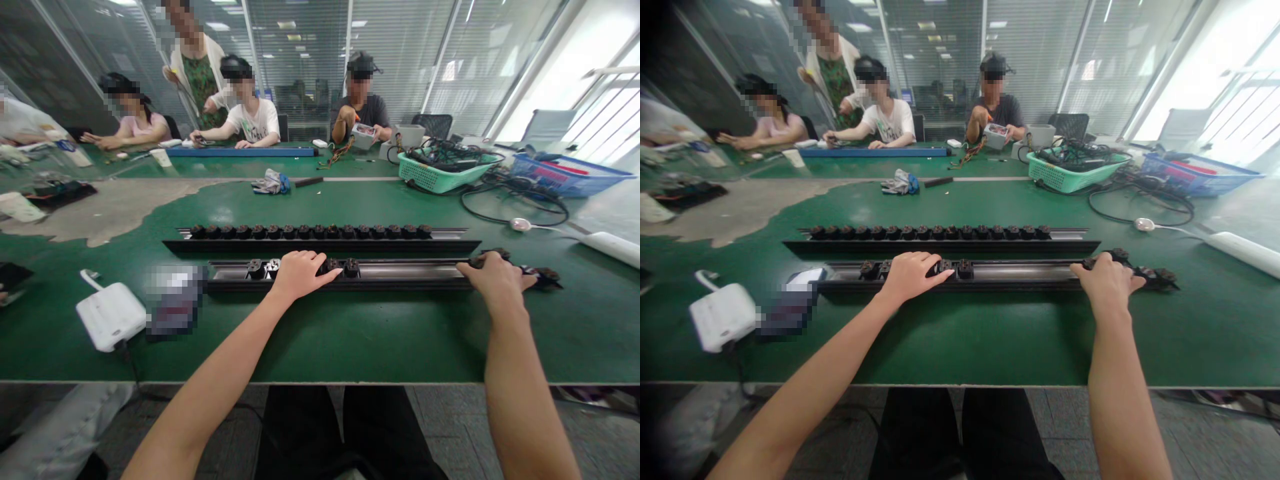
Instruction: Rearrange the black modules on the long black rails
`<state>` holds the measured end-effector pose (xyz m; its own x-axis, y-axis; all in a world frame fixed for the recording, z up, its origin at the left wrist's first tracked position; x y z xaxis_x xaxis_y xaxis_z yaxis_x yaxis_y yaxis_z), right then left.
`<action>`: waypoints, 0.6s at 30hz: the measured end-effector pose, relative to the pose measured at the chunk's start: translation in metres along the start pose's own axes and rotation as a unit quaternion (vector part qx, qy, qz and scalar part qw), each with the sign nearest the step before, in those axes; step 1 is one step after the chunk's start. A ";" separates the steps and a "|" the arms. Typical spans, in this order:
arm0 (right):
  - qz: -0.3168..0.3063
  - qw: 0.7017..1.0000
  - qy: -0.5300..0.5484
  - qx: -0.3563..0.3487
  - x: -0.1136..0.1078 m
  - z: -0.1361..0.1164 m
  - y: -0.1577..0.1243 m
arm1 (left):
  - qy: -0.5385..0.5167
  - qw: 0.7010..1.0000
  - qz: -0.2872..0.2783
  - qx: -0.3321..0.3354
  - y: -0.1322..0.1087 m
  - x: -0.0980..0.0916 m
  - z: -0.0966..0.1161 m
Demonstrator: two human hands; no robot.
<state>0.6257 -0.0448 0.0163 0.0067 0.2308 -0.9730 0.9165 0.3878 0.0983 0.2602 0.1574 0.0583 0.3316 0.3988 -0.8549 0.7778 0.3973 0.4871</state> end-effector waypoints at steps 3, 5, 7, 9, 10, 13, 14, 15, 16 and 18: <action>-0.005 1.000 0.004 0.018 0.002 0.004 0.002 | 0.001 1.000 0.000 -0.002 0.000 0.000 0.000; -0.004 1.000 0.008 0.025 0.002 0.007 0.003 | -0.001 1.000 0.000 -0.002 0.000 0.000 -0.001; 0.001 0.999 0.011 0.031 0.001 0.010 0.004 | -0.002 1.000 0.001 -0.001 -0.001 0.000 -0.001; 0.007 0.999 0.012 0.039 0.001 0.014 0.005 | 0.000 1.000 0.002 0.000 -0.001 0.000 0.000; 0.009 0.999 0.013 0.043 0.001 0.016 0.006 | 0.002 1.000 0.003 0.001 -0.001 0.000 0.000; 0.008 0.998 0.016 0.065 0.002 0.023 0.009 | 0.005 1.000 0.005 0.003 -0.001 0.000 0.000; 0.004 0.997 0.019 0.073 0.002 0.025 0.010 | 0.005 1.000 0.006 0.003 -0.001 0.000 0.000; 0.000 0.996 0.023 0.081 0.003 0.027 0.011 | 0.005 1.000 0.007 0.003 -0.001 -0.001 0.000; -0.003 0.996 0.026 0.088 0.004 0.028 0.011 | 0.005 1.000 0.007 0.003 -0.001 -0.001 0.000; -0.006 0.995 0.035 0.093 0.005 0.030 0.012 | 0.004 1.000 0.008 0.003 -0.001 -0.001 0.000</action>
Point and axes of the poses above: each hand's wrist, its own y-axis towards the middle knuckle, its own x-axis out of the palm, z = x × y, the point moved 8 cm from there along y, towards the middle knuckle, and after that the axes turned 5 degrees about y, right-handed, at the moved point
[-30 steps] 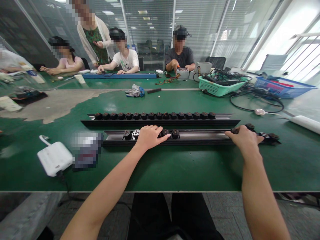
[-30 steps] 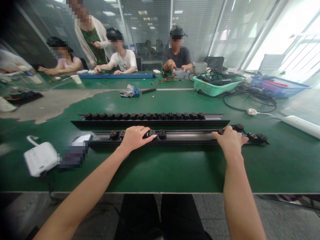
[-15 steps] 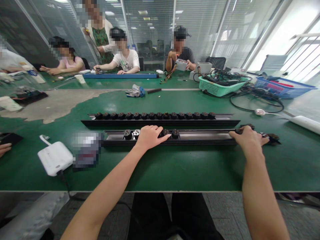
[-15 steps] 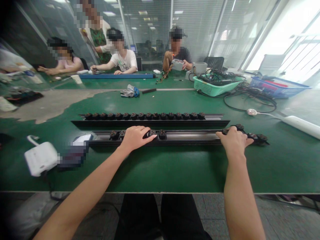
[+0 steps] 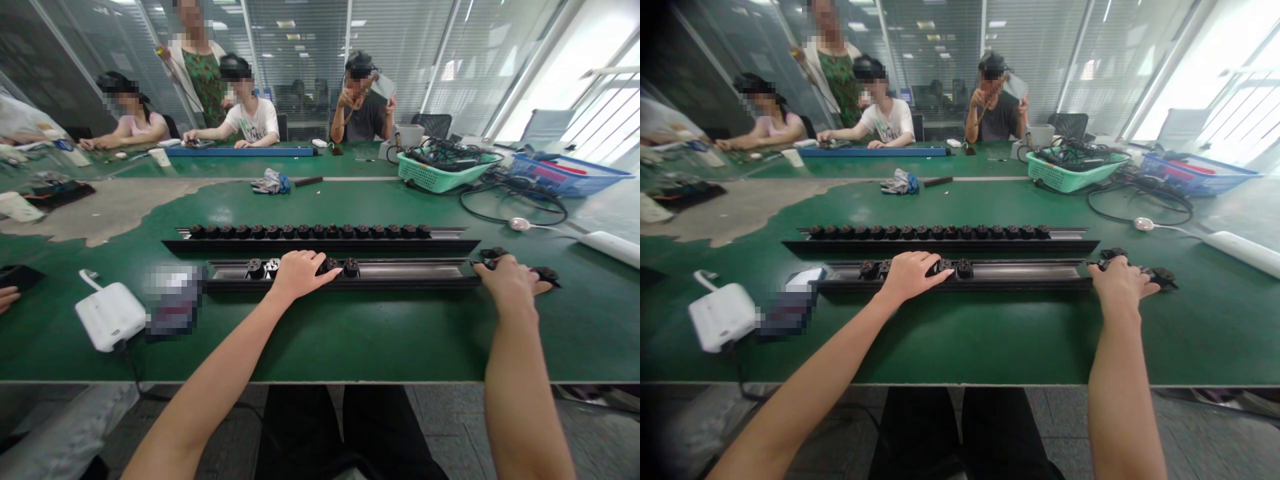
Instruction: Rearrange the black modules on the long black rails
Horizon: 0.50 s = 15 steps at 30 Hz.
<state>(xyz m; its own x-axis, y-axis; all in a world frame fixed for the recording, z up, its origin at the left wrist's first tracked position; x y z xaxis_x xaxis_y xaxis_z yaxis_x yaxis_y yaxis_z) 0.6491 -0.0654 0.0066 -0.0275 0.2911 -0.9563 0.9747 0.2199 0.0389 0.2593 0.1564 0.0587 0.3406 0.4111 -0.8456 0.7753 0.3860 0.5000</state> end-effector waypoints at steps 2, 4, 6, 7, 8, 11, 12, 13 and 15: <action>0.002 1.000 0.007 0.002 0.001 0.001 0.001 | -0.001 1.000 -0.001 0.000 0.000 0.000 0.000; 0.004 1.000 0.011 0.001 0.001 0.001 0.001 | -0.001 1.000 -0.003 0.000 0.000 0.001 0.000; 0.006 1.000 0.011 -0.003 0.002 0.001 0.002 | -0.001 1.000 -0.005 0.000 0.000 0.001 0.000; 0.006 1.000 0.010 -0.004 0.002 0.001 0.002 | 0.000 1.000 -0.006 0.000 0.000 0.001 0.000; 0.005 1.000 0.009 -0.004 0.002 0.001 0.002 | 0.000 1.000 -0.007 0.000 0.000 0.002 0.000; 0.017 1.000 0.011 0.010 0.000 0.005 0.003 | -0.001 1.000 -0.009 -0.001 0.000 0.002 0.000; 0.029 0.999 0.012 0.019 -0.003 0.008 0.003 | -0.002 1.000 -0.009 -0.001 0.000 0.002 0.000; 0.043 0.999 0.013 0.028 -0.005 0.011 0.003 | -0.003 1.000 -0.010 -0.002 0.000 0.002 0.000; 0.062 0.997 0.015 0.042 -0.009 0.017 0.004 | -0.004 1.000 -0.011 -0.002 0.000 0.002 0.000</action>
Point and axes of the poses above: each hand's wrist, its own y-axis towards the middle knuckle, its own x-axis out of the palm, z = x × y, the point moved 8 cm from there along y, towards the middle knuckle, and after that the axes turned 5 degrees about y, right-handed, at the moved point
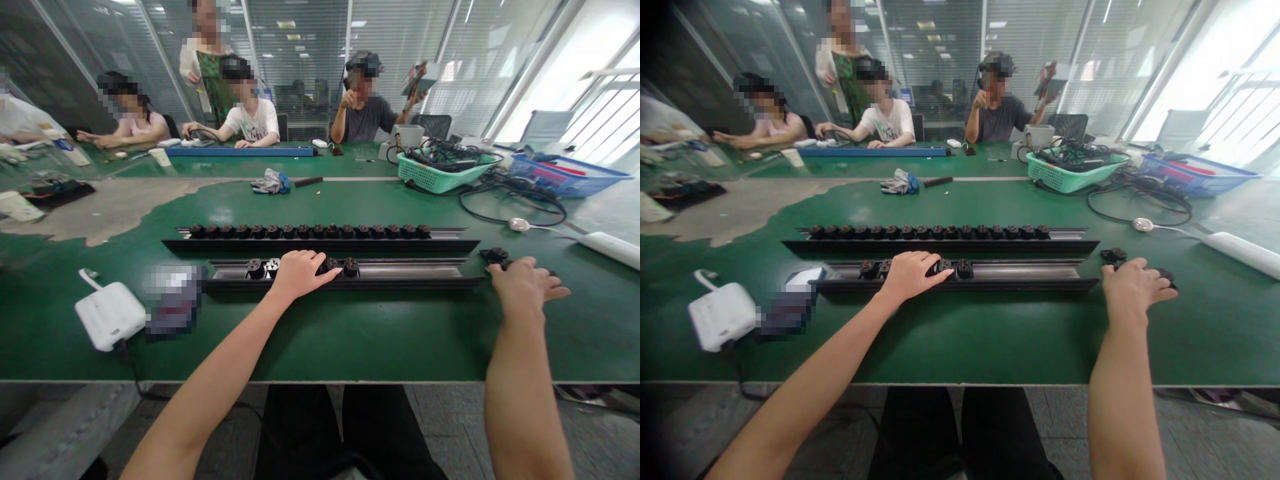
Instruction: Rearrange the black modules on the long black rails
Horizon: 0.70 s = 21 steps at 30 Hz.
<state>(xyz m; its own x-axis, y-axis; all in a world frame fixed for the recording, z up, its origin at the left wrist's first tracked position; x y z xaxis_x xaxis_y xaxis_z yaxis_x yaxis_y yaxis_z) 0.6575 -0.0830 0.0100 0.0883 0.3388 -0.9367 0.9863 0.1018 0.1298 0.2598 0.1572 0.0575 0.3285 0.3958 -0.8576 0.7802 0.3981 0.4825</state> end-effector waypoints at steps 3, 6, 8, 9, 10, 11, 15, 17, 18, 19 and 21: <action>-0.006 1.000 0.004 0.010 0.000 0.005 0.002 | 0.001 1.000 -0.001 -0.001 0.000 0.000 0.000; -0.024 1.000 0.004 0.017 0.002 0.006 0.003 | 0.002 1.000 0.001 -0.001 0.000 0.001 -0.001; -0.035 0.999 0.004 0.020 0.002 0.004 0.002 | 0.003 1.000 0.002 -0.001 0.000 0.001 -0.001; -0.037 0.999 0.006 0.019 0.001 0.003 0.001 | 0.002 1.000 0.002 0.000 0.000 0.001 -0.001; -0.038 0.999 0.010 0.017 0.001 0.002 0.000 | 0.002 1.000 0.002 0.000 0.000 0.001 -0.001; -0.036 0.999 0.016 0.014 0.000 0.000 -0.001 | 0.002 1.000 0.001 0.000 0.000 0.001 0.000; 0.014 0.999 0.047 -0.013 -0.009 -0.008 -0.008 | -0.004 1.000 0.001 -0.001 0.000 0.000 -0.001; 0.060 0.994 0.063 -0.066 -0.017 -0.021 -0.017 | -0.007 1.000 0.002 -0.002 0.000 0.000 -0.001; 0.079 0.988 0.073 -0.107 -0.020 -0.031 -0.023 | -0.009 1.000 0.002 -0.002 0.000 -0.001 -0.001; 0.091 0.980 0.083 -0.155 -0.022 -0.043 -0.032 | -0.009 1.000 0.002 -0.003 0.000 -0.001 -0.001; 0.095 0.956 0.104 -0.257 -0.024 -0.071 -0.055 | -0.008 1.000 -0.001 -0.004 0.000 0.000 -0.001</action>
Point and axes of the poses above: each hand's wrist, its own y-axis towards the middle knuckle, its own x-axis out of the palm, z = x × y, the point moved 8 cm from there along y, towards the middle knuckle, and after that the axes turned 5 degrees about y, right-handed, at the moved point
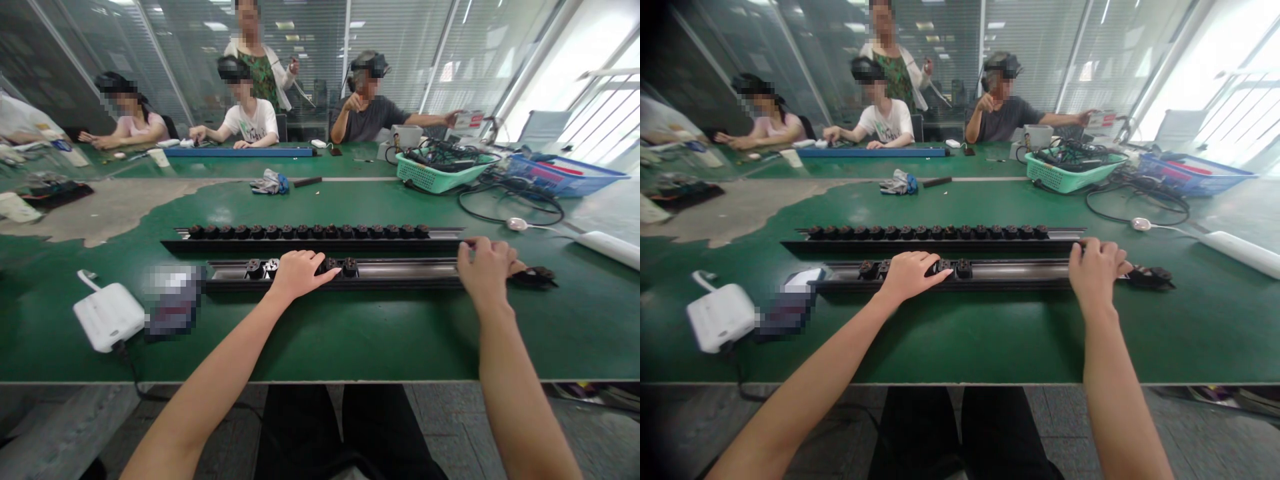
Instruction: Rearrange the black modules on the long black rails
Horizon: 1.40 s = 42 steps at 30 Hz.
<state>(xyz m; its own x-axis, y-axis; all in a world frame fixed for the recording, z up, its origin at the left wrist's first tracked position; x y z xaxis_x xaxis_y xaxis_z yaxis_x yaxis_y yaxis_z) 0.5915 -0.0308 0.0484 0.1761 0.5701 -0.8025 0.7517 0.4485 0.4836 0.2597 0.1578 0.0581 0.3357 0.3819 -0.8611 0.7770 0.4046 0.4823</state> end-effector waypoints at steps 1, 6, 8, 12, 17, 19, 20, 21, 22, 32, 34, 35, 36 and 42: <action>-0.003 0.998 0.022 -0.054 0.001 -0.020 -0.006 | 0.001 1.000 -0.001 0.000 0.000 0.000 0.000; -0.083 0.921 0.163 -0.344 0.005 -0.122 -0.063 | 0.007 1.000 -0.003 0.001 0.000 0.000 0.001; -0.126 0.876 0.203 -0.420 0.005 -0.149 -0.088 | 0.009 1.000 -0.002 0.000 0.000 -0.001 0.001; -0.162 0.838 0.224 -0.470 0.007 -0.178 -0.113 | 0.011 1.000 0.001 -0.001 0.000 -0.003 0.002; -0.157 0.839 0.227 -0.468 0.011 -0.197 -0.110 | 0.010 1.000 0.002 -0.002 0.000 -0.004 0.002; -0.155 0.844 0.235 -0.456 0.013 -0.201 -0.107 | 0.009 1.000 0.004 -0.001 -0.001 -0.004 0.002; -0.152 0.848 0.240 -0.447 0.014 -0.201 -0.106 | 0.008 1.000 0.004 -0.001 -0.001 -0.004 0.002; -0.148 0.852 0.246 -0.438 0.014 -0.201 -0.105 | 0.007 1.000 0.005 0.000 -0.001 -0.004 0.002; -0.145 0.855 0.252 -0.430 0.015 -0.200 -0.106 | 0.007 1.000 0.005 0.000 -0.001 -0.004 0.001; -0.141 0.866 0.280 -0.390 0.019 -0.195 -0.109 | 0.006 1.000 0.002 -0.001 0.000 -0.002 0.001; -0.142 0.863 0.288 -0.389 0.019 -0.195 -0.108 | 0.007 1.000 0.001 -0.002 0.000 -0.002 0.001; -0.143 0.863 0.290 -0.388 0.019 -0.195 -0.108 | 0.007 1.000 0.001 -0.002 0.000 -0.002 0.001; -0.143 0.863 0.291 -0.386 0.020 -0.195 -0.107 | 0.008 1.000 0.002 -0.002 0.000 -0.002 0.001; -0.145 0.867 0.286 -0.382 0.022 -0.195 -0.106 | 0.007 1.000 0.005 -0.001 0.000 -0.002 0.001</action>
<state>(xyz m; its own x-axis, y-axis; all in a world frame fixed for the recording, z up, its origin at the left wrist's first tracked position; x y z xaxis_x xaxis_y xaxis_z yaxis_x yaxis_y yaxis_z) 0.3915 0.0682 0.0474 -0.4577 0.5080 -0.7297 0.0332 0.8299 0.5569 0.2597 0.1567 0.0593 0.3361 0.3974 -0.8539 0.7728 0.4019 0.4912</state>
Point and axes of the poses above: each hand's wrist, its own y-axis towards the middle knuckle, its own x-axis out of the palm, z = x × y, the point moved 8 cm from there along y, towards the middle knuckle, and after that the axes turned 5 degrees about y, right-handed, at the moved point
